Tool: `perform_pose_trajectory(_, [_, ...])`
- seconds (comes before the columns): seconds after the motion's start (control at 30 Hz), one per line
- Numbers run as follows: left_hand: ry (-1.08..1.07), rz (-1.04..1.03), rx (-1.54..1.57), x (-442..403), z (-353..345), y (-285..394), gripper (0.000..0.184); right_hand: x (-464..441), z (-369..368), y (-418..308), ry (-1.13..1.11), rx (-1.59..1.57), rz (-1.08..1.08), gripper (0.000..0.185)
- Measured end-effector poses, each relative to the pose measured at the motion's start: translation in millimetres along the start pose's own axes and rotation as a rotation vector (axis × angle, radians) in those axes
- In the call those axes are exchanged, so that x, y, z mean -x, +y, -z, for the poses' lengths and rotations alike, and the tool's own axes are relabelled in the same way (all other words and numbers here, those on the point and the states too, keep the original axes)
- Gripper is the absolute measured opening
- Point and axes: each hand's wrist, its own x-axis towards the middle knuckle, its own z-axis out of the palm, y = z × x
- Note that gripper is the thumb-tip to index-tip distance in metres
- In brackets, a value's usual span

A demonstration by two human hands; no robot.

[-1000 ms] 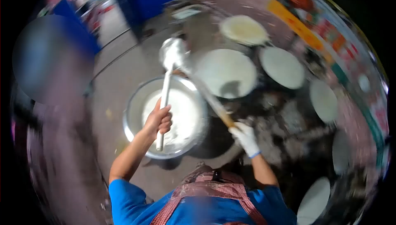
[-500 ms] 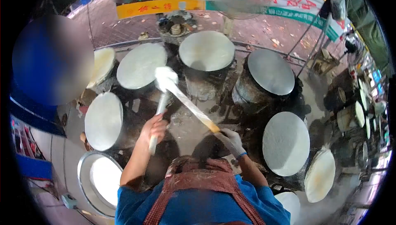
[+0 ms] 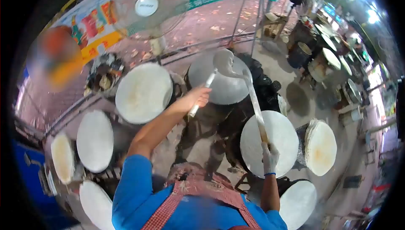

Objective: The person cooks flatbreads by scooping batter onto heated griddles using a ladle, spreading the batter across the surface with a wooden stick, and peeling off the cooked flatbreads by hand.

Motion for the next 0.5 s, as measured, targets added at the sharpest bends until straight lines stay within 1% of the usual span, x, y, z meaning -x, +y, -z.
perform_pose_trajectory(0.03, [0.060, -0.040, -0.185, -33.4, 2.1, 12.6, 0.014, -9.4, -17.0, -15.4, 0.016, -0.074, 0.066, 0.030])
perform_pose_trajectory(0.07, [0.086, 0.084, -0.108, -71.3, 13.3, 21.2, 0.017, -18.9, -34.1, -30.7, 0.027, -0.147, 0.134, 0.034])
perform_pose_trajectory(0.1, [0.128, -0.016, -0.270, -98.3, 12.6, 24.4, 0.028, -31.7, -54.2, -44.6, -0.013, -0.166, 0.215, 0.039])
perform_pose_trajectory(0.13, [0.187, -0.108, -0.437, -125.3, 11.8, 27.5, 0.040, -45.4, -73.6, -60.2, 0.033, 0.071, 0.385, 0.036])
perform_pose_trajectory(0.17, [0.226, -0.078, -0.495, -141.2, 12.6, 28.7, 0.063, -63.3, -106.1, -61.1, 0.045, -0.059, 0.375, 0.036])
perform_pose_trajectory(0.23, [0.327, -0.128, -0.722, -221.6, 62.8, 23.1, 0.069, -83.7, -132.5, -102.0, -0.095, 0.540, 0.008, 0.035])
perform_pose_trajectory(0.27, [0.412, -0.244, -0.999, -221.4, 73.5, 20.6, 0.069, -82.4, -131.1, -101.0, -0.108, 0.470, -0.049, 0.035])
perform_pose_trajectory(0.33, [0.592, -0.531, -1.564, -217.6, 93.9, 40.8, 0.068, -95.5, -125.6, -99.7, -0.123, 0.301, -0.126, 0.035])
perform_pose_trajectory(0.4, [0.578, -0.534, -1.638, -193.2, 89.8, 60.7, 0.060, -98.8, -133.8, -68.5, -0.030, -0.464, -0.163, 0.036])
perform_pose_trajectory(0.43, [0.570, -0.538, -1.668, -188.1, 88.8, 66.0, 0.057, -102.8, -140.4, -63.3, 0.027, -0.686, -0.135, 0.036])
perform_pose_trajectory(0.47, [0.530, -0.576, -1.681, -192.6, 94.1, 66.0, 0.054, -106.1, -153.4, -79.2, 0.121, -0.699, -0.080, 0.036])
perform_pose_trajectory(0.5, [0.536, -0.573, -1.668, -195.1, 90.2, 69.6, 0.055, -110.0, -171.6, -104.8, 0.210, -0.717, -0.024, 0.037])
